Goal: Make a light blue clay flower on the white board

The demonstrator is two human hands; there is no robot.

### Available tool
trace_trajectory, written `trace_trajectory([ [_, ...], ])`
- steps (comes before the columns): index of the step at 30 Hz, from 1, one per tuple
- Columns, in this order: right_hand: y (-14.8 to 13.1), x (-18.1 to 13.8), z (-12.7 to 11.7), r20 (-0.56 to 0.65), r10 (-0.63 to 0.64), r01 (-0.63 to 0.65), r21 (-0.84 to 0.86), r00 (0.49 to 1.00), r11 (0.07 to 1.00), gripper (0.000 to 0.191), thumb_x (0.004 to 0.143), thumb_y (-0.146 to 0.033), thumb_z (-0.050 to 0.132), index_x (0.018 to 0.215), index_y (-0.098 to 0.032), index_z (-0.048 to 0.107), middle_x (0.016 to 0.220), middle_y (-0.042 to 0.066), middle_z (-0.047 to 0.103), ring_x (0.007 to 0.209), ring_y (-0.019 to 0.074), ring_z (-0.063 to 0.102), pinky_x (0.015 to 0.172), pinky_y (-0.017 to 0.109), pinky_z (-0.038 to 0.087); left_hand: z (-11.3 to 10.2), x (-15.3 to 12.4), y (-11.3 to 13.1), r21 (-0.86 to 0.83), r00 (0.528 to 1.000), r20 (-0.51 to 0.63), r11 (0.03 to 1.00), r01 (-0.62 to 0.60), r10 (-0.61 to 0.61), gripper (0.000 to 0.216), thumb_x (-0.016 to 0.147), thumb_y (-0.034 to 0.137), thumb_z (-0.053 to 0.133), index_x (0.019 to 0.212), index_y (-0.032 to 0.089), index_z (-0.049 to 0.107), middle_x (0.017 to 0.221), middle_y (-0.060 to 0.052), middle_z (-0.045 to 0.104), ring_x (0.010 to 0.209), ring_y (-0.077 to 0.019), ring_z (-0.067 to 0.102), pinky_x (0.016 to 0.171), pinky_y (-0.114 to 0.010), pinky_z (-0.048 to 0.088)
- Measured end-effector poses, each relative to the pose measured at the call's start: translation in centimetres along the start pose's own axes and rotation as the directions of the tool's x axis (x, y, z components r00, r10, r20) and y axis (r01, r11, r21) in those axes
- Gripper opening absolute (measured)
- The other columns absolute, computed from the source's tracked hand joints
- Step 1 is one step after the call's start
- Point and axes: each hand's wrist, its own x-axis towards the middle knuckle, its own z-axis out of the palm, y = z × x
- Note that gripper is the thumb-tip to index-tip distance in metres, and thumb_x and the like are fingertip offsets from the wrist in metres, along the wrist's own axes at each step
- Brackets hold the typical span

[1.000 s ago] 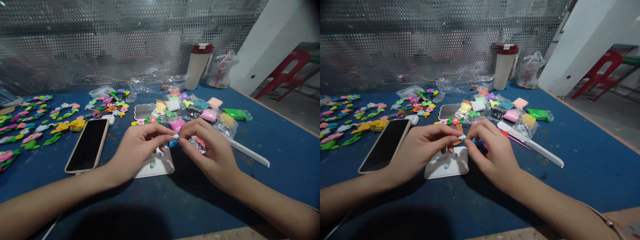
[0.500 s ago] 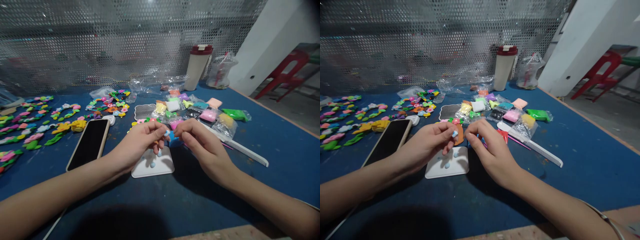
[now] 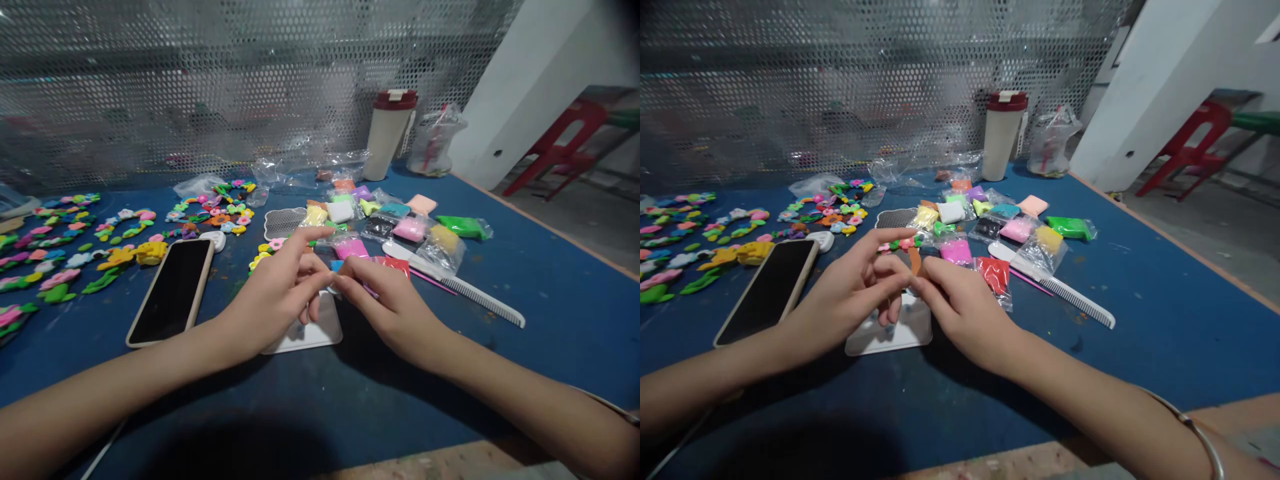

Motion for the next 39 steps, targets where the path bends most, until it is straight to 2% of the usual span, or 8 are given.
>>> trace_trajectory([
  [5,0.4,0.0,0.0,-0.027,0.03,-0.031,-0.007,0.999,1.0,0.025,0.095,-0.028,0.039,0.07,-0.021,0.042,0.063,-0.002,0.045,0.057,0.0131,0.042,0.054,0.026,0.032,-0.4,0.5,0.3,0.052,0.994,0.026,0.993,0.102,-0.104,0.019,0.091,0.038,0.048,0.091,0.02,0.054,0.062,0.005,0.055,0.048,-0.0099,0.055,0.042,-0.018,0.044],
  [8,0.6,0.0,0.1,-0.014,0.039,-0.039,0.011,0.999,0.999,0.025,0.094,-0.029,0.04,0.071,-0.021,0.045,0.064,-0.002,0.047,0.059,0.0133,0.043,0.055,0.027,0.033,-0.5,0.5,0.4,0.182,0.997,0.051,0.982,0.045,-0.055,0.023,0.087,0.034,0.055,0.072,0.017,0.055,0.059,0.006,0.051,0.047,-0.007,0.049,0.044,-0.017,0.037],
  [11,0.7,-0.1,0.0,0.006,0.08,-0.08,0.081,0.997,0.994,0.031,0.096,-0.033,0.038,0.068,-0.02,0.045,0.063,-0.002,0.045,0.059,0.0131,0.043,0.055,0.027,0.033,-0.5,0.3,0.5,0.225,0.998,0.07,0.974,-0.013,-0.003,0.019,0.088,0.027,0.054,0.073,0.016,0.057,0.058,0.006,0.051,0.049,-0.0065,0.048,0.048,-0.017,0.037],
  [15,0.7,-0.1,-0.2,-0.043,0.091,-0.081,0.195,0.995,0.978,0.036,0.098,-0.036,0.03,0.07,-0.02,0.046,0.066,-0.001,0.048,0.063,0.0132,0.046,0.059,0.026,0.037,-0.5,0.2,0.6,0.21,0.997,0.06,0.977,0.033,-0.047,0.02,0.091,0.025,0.049,0.076,0.016,0.059,0.052,0.007,0.049,0.046,-0.0068,0.046,0.046,-0.016,0.037],
  [22,1.0,0.2,0.1,-0.073,-0.073,0.057,-0.204,0.995,0.977,0.005,0.088,-0.022,0.056,0.088,-0.017,0.053,0.076,0.002,0.058,0.066,0.0139,0.052,0.06,0.025,0.039,-0.4,0.3,0.4,0.242,0.994,0.08,0.969,0.058,-0.08,0.025,0.094,0.024,0.041,0.076,0.015,0.058,0.054,0.005,0.057,0.047,-0.007,0.05,0.048,-0.016,0.04],
  [27,1.3,0.3,-0.5,-0.135,-0.178,0.143,-0.234,0.975,0.962,0.004,0.086,-0.013,0.058,0.085,-0.017,0.059,0.08,0.003,0.063,0.072,0.0133,0.057,0.065,0.024,0.041,-1.3,0.3,0.9,0.391,0.995,0.068,0.919,0.044,-0.076,0.03,0.093,0.027,0.04,0.08,0.015,0.065,0.065,0.001,0.064,0.057,-0.0088,0.057,0.052,-0.017,0.041],
  [32,0.9,0.2,-1.0,-0.221,0.036,-0.028,0.04,0.975,0.999,0.016,0.079,-0.019,0.068,0.069,-0.017,0.056,0.067,-0.003,0.057,0.063,0.0101,0.05,0.059,0.022,0.038,-2.3,0.5,1.6,0.351,0.996,-0.056,0.933,0.084,-0.069,0.03,0.091,0.028,0.044,0.074,0.015,0.065,0.07,0.002,0.066,0.053,-0.0071,0.056,0.049,-0.016,0.043],
  [39,0.3,0.2,-1.0,-0.024,0.168,-0.163,0.16,0.985,0.974,0.028,0.087,-0.022,0.057,0.06,-0.016,0.056,0.057,-0.004,0.051,0.056,0.0083,0.045,0.054,0.023,0.033,-2.4,0.5,1.8,0.388,0.997,-0.068,0.919,0.066,-0.043,0.03,0.09,0.025,0.045,0.069,0.015,0.064,0.064,0.003,0.064,0.052,-0.0074,0.055,0.048,-0.016,0.041],
])
